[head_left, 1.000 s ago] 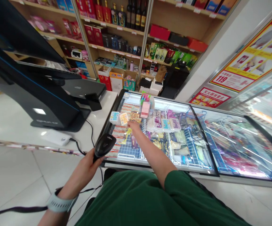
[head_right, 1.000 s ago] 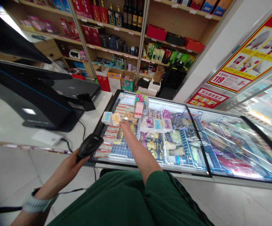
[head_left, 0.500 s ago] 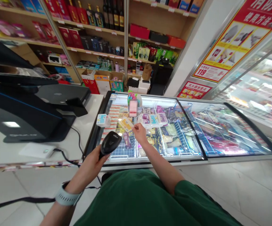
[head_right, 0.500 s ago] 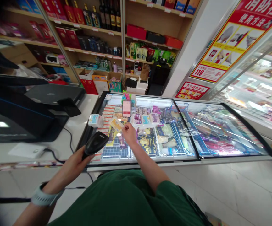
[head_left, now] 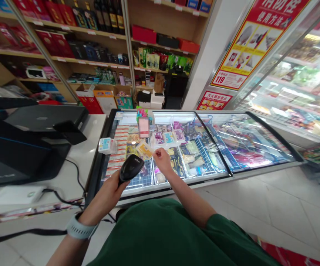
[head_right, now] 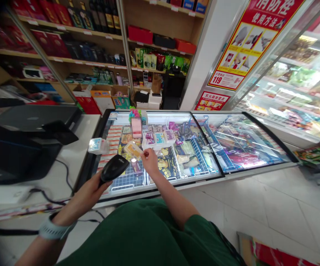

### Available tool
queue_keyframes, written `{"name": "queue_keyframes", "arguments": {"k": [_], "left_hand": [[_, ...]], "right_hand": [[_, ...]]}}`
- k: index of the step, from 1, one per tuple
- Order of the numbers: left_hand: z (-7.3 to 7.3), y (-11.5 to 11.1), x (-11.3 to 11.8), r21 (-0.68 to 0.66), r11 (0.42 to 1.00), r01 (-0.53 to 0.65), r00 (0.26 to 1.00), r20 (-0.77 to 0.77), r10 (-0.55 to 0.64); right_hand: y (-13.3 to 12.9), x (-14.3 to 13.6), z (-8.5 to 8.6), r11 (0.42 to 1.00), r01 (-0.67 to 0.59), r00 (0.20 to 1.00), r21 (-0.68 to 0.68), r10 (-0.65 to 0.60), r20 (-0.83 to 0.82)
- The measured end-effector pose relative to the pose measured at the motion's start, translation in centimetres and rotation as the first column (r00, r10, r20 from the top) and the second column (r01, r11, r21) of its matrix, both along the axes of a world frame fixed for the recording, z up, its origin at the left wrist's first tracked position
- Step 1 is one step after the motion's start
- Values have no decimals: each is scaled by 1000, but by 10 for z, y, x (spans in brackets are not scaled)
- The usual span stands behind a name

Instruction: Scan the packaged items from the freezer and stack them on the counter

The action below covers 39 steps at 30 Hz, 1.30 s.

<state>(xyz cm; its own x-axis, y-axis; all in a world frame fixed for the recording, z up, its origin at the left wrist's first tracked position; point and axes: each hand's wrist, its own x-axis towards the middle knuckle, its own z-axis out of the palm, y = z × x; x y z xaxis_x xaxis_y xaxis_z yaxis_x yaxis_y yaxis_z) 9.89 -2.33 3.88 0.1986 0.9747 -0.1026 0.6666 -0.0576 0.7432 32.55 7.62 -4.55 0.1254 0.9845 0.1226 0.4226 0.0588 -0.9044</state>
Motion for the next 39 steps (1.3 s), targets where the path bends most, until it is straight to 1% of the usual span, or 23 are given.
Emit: {"name": "queue_keyframes", "arguments": {"k": [5, 8, 9, 11, 13, 15, 18, 21, 26, 30, 34, 39], "left_hand": [[0, 5, 5, 15, 1000, 2, 1000, 4, -2], [0, 7, 6, 27, 1000, -3, 1000, 2, 3], [0, 7, 6, 31, 999, -8, 1000, -3, 8], [-1, 7, 5, 30, 999, -12, 1000, -15, 13], [-2, 7, 4, 24, 1000, -4, 1000, -19, 4], [-4, 7, 1, 23, 1000, 5, 1000, -18, -4], [-9, 6, -3, 35, 999, -11, 1000, -29, 12], [-15, 5, -7, 44, 999, -26, 999, -42, 27], [-20, 4, -10, 27, 999, -42, 998, -49, 43], [-17, 4, -9, 2, 999, -48, 998, -45, 48], [-14, 4, -8, -6, 999, -44, 998, -42, 44], [-15, 4, -11, 28, 998, -53, 998, -40, 54]], "right_hand": [[-2, 4, 2, 1000, 9, 1000, -14, -9, -13], [-3, 5, 3, 999, 19, 998, -30, -20, -55], [-2, 5, 3, 999, 28, 996, -42, -32, -88], [0, 7, 4, 992, 63, 972, -108, -85, -217], [4, 12, 4, 977, 96, 920, -193, -161, -358], [10, 20, 4, 958, 125, 868, -257, -231, -439], [21, 36, 3, 929, 182, 823, -323, -324, -467], [34, 53, 1, 886, 233, 769, -401, -420, -482], [52, 70, -3, 831, 259, 700, -493, -513, -497], [61, 73, -7, 808, 265, 667, -527, -548, -505], [65, 72, -11, 808, 275, 638, -522, -559, -529], [63, 68, -15, 799, 308, 594, -517, -586, -551]]}}
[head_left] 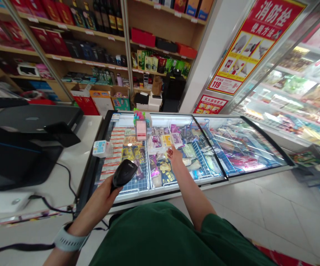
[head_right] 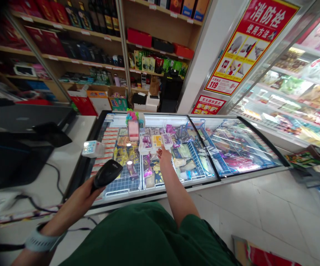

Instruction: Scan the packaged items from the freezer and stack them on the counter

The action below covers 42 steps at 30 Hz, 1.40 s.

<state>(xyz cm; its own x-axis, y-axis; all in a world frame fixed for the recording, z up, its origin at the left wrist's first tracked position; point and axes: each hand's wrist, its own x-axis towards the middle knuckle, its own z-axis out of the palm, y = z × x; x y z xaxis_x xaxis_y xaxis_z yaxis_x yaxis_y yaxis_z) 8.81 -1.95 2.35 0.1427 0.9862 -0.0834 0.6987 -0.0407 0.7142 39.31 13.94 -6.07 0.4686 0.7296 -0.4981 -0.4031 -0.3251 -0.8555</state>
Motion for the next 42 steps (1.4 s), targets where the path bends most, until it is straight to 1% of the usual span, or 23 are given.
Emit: {"name": "queue_keyframes", "arguments": {"k": [4, 7, 11, 14, 17, 20, 26, 29, 32, 36, 42], "left_hand": [[-5, -2, -6, 10, 1000, -22, 1000, -22, 22], [-9, -5, -13, 9, 999, -42, 998, -39, 43], [-10, -11, -21, 4, 998, -62, 998, -28, 62], [-7, -18, -27, 0, 995, -105, 994, -7, 105], [-3, -26, -34, -13, 990, -141, 990, 20, 141], [-3, -34, -43, -19, 982, -189, 981, 46, 190], [-7, -49, -62, 22, 960, -278, 955, 115, 274], [-5, -54, -69, 25, 946, -323, 939, 136, 317], [-3, -56, -76, 1, 932, -363, 924, 131, 360], [-4, -57, -83, -25, 923, -384, 912, 146, 383], [-9, -54, -87, -3, 918, -396, 906, 162, 391]], "right_hand": [[-13, -9, -9, 1000, 28, 999, 13, -28, 19], [-27, -20, -19, 1000, 13, 999, 25, -14, 49], [-42, -40, -33, 998, -66, 994, 16, 64, 92], [-43, -62, -43, 986, -166, 979, -3, 165, 116], [-36, -90, -48, 958, -287, 949, -9, 286, 132], [-24, -125, -49, 917, -398, 907, -9, 395, 143], [4, -205, -43, 800, -598, 785, -52, 598, 165], [16, -245, -39, 739, -668, 717, -94, 672, 186], [25, -278, -35, 701, -699, 668, -138, 710, 223], [36, -307, -33, 680, -709, 626, -185, 728, 278], [46, -323, -42, 632, -734, 568, -249, 772, 284]]}}
